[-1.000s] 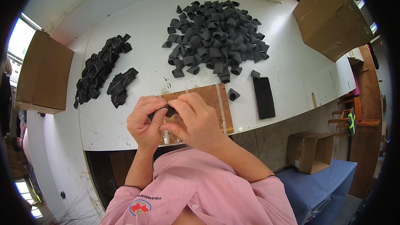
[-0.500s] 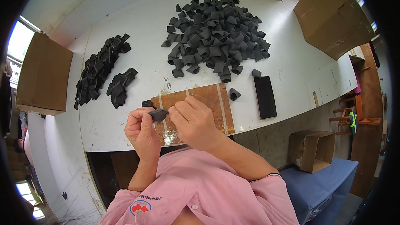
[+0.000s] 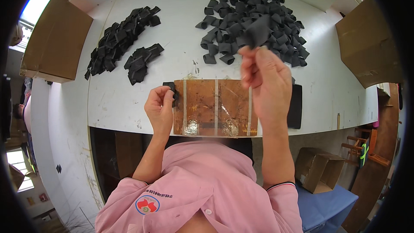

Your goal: Manually assemble small black rubber/plastic loops by inserting components using a wooden tool.

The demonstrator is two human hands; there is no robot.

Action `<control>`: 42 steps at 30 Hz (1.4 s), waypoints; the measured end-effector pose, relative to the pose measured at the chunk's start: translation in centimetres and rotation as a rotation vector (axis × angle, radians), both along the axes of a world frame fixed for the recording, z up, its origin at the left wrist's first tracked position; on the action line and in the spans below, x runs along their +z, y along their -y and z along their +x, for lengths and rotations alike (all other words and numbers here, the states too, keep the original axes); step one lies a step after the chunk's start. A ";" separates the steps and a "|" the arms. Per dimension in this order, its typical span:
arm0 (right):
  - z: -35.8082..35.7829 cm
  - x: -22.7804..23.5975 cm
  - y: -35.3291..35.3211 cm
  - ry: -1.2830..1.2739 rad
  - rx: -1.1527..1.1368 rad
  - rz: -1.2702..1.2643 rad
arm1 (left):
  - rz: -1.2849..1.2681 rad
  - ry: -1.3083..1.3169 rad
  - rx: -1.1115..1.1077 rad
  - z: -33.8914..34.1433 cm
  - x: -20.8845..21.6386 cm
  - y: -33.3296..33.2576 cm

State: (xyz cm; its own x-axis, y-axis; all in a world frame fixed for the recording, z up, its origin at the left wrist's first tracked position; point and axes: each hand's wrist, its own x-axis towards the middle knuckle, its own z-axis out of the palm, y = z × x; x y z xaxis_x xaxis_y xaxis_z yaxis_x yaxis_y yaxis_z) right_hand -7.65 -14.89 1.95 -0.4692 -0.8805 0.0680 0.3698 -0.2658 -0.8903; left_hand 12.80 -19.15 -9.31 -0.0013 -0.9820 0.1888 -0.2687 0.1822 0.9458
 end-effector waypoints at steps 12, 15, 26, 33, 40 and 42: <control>5.1 -8.3 -4.9 -0.268 0.394 0.463 | -0.001 0.723 0.024 4.9 -7.8 6.1; 5.8 -8.3 -5.3 -0.409 0.458 0.457 | -0.148 0.635 -0.004 5.1 -7.9 6.4; 7.4 -6.4 -5.3 -0.475 0.460 0.375 | 0.088 0.058 -0.361 3.2 3.0 1.2; 5.6 -6.3 -5.7 0.317 0.519 0.481 | 0.530 -0.475 -0.552 -0.6 5.1 -3.6; 4.7 -7.4 -6.1 0.693 0.427 0.342 | 0.686 -0.784 -0.592 -1.3 4.4 -4.1; 4.6 -7.2 -6.0 0.698 0.433 0.339 | 0.665 -0.706 -0.573 -1.7 4.3 -4.1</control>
